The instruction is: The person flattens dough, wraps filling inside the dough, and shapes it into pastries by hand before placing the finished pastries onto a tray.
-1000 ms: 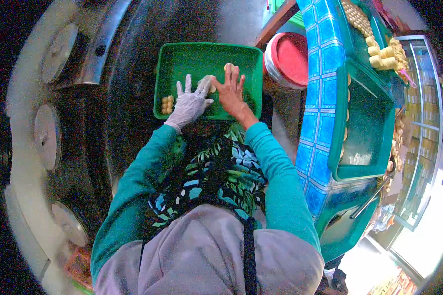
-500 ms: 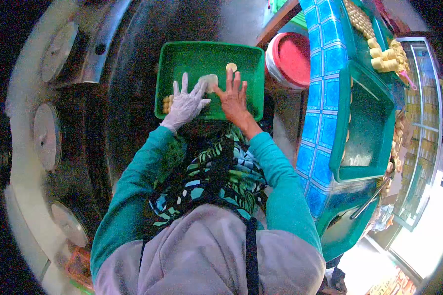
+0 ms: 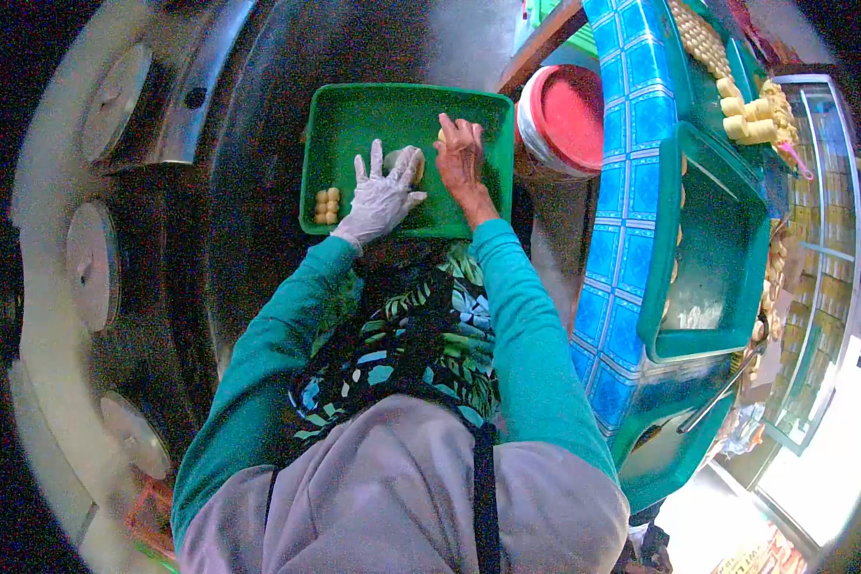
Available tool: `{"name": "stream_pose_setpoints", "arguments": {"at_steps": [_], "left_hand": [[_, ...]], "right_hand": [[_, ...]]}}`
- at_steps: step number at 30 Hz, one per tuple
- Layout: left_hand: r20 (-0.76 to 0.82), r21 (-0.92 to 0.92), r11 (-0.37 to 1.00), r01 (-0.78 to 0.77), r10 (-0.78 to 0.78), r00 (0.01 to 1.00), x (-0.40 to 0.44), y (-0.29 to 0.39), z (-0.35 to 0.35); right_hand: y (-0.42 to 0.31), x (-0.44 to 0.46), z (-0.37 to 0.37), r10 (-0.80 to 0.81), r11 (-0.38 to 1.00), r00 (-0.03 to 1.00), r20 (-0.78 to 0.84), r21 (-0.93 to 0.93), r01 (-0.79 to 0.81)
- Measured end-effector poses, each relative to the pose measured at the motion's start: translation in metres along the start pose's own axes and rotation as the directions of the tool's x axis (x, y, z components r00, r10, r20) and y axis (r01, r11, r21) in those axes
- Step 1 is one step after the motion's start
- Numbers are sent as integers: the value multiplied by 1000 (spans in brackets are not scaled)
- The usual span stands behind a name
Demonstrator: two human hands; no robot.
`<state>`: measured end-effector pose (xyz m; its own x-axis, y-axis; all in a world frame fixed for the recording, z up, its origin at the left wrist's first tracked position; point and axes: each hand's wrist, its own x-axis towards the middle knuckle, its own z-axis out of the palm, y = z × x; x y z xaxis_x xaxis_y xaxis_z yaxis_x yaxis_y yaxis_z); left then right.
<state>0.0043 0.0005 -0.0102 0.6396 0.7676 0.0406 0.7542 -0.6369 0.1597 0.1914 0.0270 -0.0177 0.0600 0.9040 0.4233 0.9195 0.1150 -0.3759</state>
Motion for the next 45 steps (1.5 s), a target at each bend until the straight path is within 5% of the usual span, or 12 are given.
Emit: {"name": "stream_pose_setpoints", "arguments": {"at_steps": [8,10,11,13,17,20,23,28,35,42,44,45], "left_hand": [[-35,-90,993,74,-77,996,8,1,-15],[-427,-594,805,14,-329,842,3,-20,-10],[-413,-598,801,25,-334,847,-6,-19,-3],[-129,-449,784,428,-531,837,-13,-16,-17],[-118,-348,776,526,-592,797,-3,-2,15],[-140,-365,783,504,-581,802,6,11,0],[-113,-420,720,552,-645,755,14,15,1],[19,-534,573,622,-727,687,21,18,-4],[-153,-624,574,530,-755,638,22,28,4],[-56,-847,261,464,-911,409,25,27,12],[224,-973,-166,163,-858,463,32,23,12],[226,-972,-169,163,-858,462,34,13,17]], "right_hand": [[5,-3,3,20,999,1000,0,48,-20],[0,6,-1,66,986,998,-23,157,-62],[-6,0,-3,65,975,998,-10,213,-62],[-20,-7,-3,53,961,999,5,272,-53],[-49,-15,-2,-144,947,986,89,302,111],[-47,-17,3,-208,972,969,134,134,191],[-39,-16,3,-171,933,985,-13,320,166],[-33,-22,11,243,941,959,147,205,-270],[-37,-13,10,250,878,938,241,353,-325],[-31,-13,14,241,869,933,268,369,-330],[-32,-13,13,194,890,950,246,363,-276],[-30,-10,13,132,908,960,248,359,-218]]}}
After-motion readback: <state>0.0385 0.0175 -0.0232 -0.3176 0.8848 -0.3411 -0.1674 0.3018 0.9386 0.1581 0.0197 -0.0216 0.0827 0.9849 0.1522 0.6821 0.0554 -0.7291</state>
